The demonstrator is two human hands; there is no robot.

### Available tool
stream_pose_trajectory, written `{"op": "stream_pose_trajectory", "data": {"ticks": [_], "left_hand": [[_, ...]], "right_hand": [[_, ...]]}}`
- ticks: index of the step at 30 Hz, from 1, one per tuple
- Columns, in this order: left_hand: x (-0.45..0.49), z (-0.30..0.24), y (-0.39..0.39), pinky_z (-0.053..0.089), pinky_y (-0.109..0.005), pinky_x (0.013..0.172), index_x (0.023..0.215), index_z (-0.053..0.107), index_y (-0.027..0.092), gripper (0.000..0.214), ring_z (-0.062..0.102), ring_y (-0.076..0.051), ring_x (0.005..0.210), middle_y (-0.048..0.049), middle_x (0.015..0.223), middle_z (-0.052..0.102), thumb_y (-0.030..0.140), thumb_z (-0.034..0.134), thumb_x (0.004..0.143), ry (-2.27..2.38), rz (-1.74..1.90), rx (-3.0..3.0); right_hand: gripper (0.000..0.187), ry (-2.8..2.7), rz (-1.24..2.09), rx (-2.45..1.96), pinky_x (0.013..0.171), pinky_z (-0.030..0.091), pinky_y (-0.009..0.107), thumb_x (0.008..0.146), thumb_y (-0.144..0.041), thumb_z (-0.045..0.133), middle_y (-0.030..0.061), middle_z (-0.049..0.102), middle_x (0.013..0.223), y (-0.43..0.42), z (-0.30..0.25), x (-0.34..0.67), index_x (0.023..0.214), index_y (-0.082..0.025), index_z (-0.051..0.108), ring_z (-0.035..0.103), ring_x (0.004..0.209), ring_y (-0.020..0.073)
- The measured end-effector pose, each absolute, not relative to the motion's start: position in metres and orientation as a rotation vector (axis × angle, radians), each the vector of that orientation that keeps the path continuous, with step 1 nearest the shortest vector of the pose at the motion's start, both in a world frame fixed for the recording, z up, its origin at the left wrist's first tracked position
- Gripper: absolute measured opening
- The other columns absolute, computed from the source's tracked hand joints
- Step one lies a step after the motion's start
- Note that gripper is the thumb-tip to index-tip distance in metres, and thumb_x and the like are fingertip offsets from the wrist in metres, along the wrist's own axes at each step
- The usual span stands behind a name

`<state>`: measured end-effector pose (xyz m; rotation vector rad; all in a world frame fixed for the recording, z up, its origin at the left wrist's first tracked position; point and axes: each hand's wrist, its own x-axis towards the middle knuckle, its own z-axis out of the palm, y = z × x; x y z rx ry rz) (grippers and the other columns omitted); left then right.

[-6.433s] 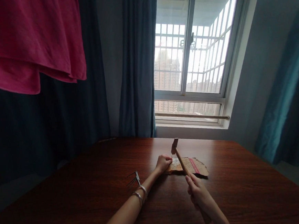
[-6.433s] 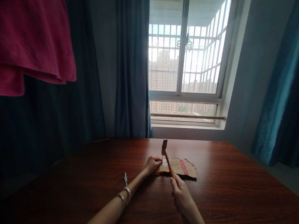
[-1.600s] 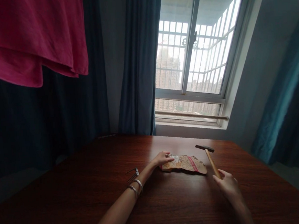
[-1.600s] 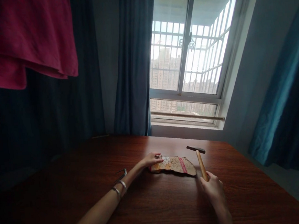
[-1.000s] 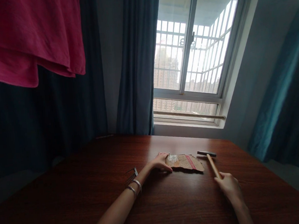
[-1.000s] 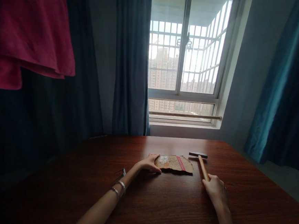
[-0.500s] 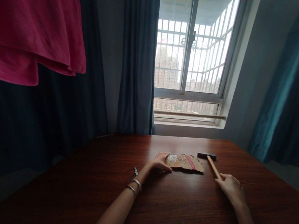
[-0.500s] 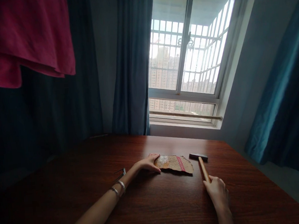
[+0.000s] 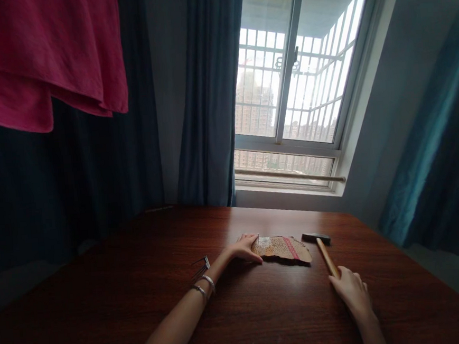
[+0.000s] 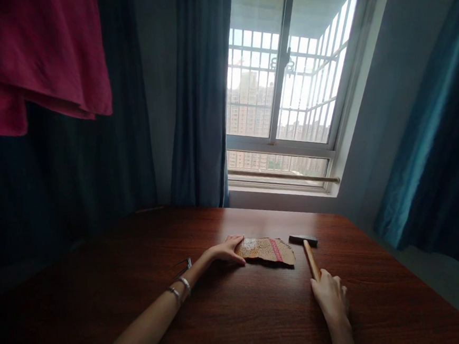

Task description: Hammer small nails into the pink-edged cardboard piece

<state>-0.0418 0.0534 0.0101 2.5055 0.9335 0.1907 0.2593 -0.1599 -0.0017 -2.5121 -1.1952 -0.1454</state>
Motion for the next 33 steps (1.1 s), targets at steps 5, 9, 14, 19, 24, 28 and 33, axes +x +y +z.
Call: {"op": "stream_pose_trajectory", "data": {"ticks": [5, 9, 14, 19, 24, 28, 33], "left_hand": [[-0.041, 0.011, 0.053, 0.020, -0.038, 0.106, 0.136, 0.032, 0.018, 0.112, 0.024, -0.033, 0.129, -0.0124, 0.141, 0.031, 0.069, 0.067, 0.044, 0.929, 0.208, 2.493], [-0.040, 0.011, 0.052, 0.021, -0.036, 0.106, 0.136, 0.032, 0.017, 0.111, 0.025, -0.032, 0.129, -0.0123, 0.140, 0.032, 0.069, 0.067, 0.045, 0.925, 0.220, 2.486], [-0.040, 0.009, 0.053, 0.022, -0.037, 0.105, 0.135, 0.035, 0.018, 0.110, 0.026, -0.033, 0.128, -0.0121, 0.139, 0.034, 0.067, 0.070, 0.042, 0.947, 0.259, 2.461], [-0.040, 0.010, 0.050, 0.024, -0.037, 0.105, 0.134, 0.037, 0.018, 0.108, 0.029, -0.033, 0.127, -0.0121, 0.138, 0.037, 0.065, 0.071, 0.042, 0.950, 0.284, 2.463], [-0.039, 0.011, 0.045, 0.032, -0.035, 0.100, 0.127, 0.044, 0.018, 0.101, 0.039, -0.032, 0.120, -0.0118, 0.130, 0.045, 0.059, 0.075, 0.040, 0.994, 0.391, 2.408], [-0.055, 0.029, 0.048, 0.033, -0.032, 0.099, 0.124, 0.050, 0.016, 0.081, 0.043, -0.027, 0.118, -0.0117, 0.128, 0.048, 0.054, 0.070, 0.055, 0.980, 0.555, 2.376], [-0.110, 0.062, 0.053, 0.044, -0.028, 0.079, 0.095, 0.069, 0.015, 0.040, 0.060, -0.022, 0.088, -0.0085, 0.096, 0.067, 0.044, 0.056, 0.071, 1.026, 0.524, 2.401]], "right_hand": [[0.043, -1.352, -0.392, -2.291, 0.082, 0.041, 0.039, 0.081, -0.030, 0.041, 0.0190, 0.058, 0.104, -0.135, 0.020, 0.227, 0.118, -0.014, 0.057, 0.057, 0.093, 0.0303], [0.034, -1.737, -0.296, -1.893, 0.085, 0.041, 0.033, 0.080, -0.023, 0.041, 0.0130, 0.059, 0.104, -0.107, 0.030, 0.185, 0.106, -0.017, 0.062, 0.055, 0.098, 0.0246], [0.029, -1.875, -0.238, -1.653, 0.092, 0.039, 0.033, 0.084, -0.022, 0.040, 0.0102, 0.057, 0.112, -0.080, 0.015, 0.163, 0.100, -0.019, 0.063, 0.052, 0.107, 0.0225], [0.030, -1.914, -0.049, -1.535, 0.091, 0.041, 0.033, 0.086, -0.026, 0.039, 0.0097, 0.061, 0.108, -0.071, -0.005, 0.174, 0.100, -0.019, 0.065, 0.053, 0.106, 0.0214], [0.029, -1.873, 0.039, -1.481, 0.091, 0.043, 0.035, 0.084, -0.024, 0.042, 0.0094, 0.061, 0.110, -0.070, -0.011, 0.180, 0.100, -0.020, 0.066, 0.055, 0.103, 0.0208], [0.029, -1.853, 0.037, -1.490, 0.092, 0.042, 0.035, 0.081, -0.022, 0.044, 0.0096, 0.061, 0.111, -0.070, -0.013, 0.181, 0.100, -0.019, 0.066, 0.055, 0.105, 0.0213], [0.029, -1.822, 0.023, -1.513, 0.092, 0.042, 0.033, 0.080, -0.021, 0.045, 0.0091, 0.063, 0.109, -0.069, -0.014, 0.180, 0.098, -0.019, 0.067, 0.055, 0.105, 0.0204]]}}
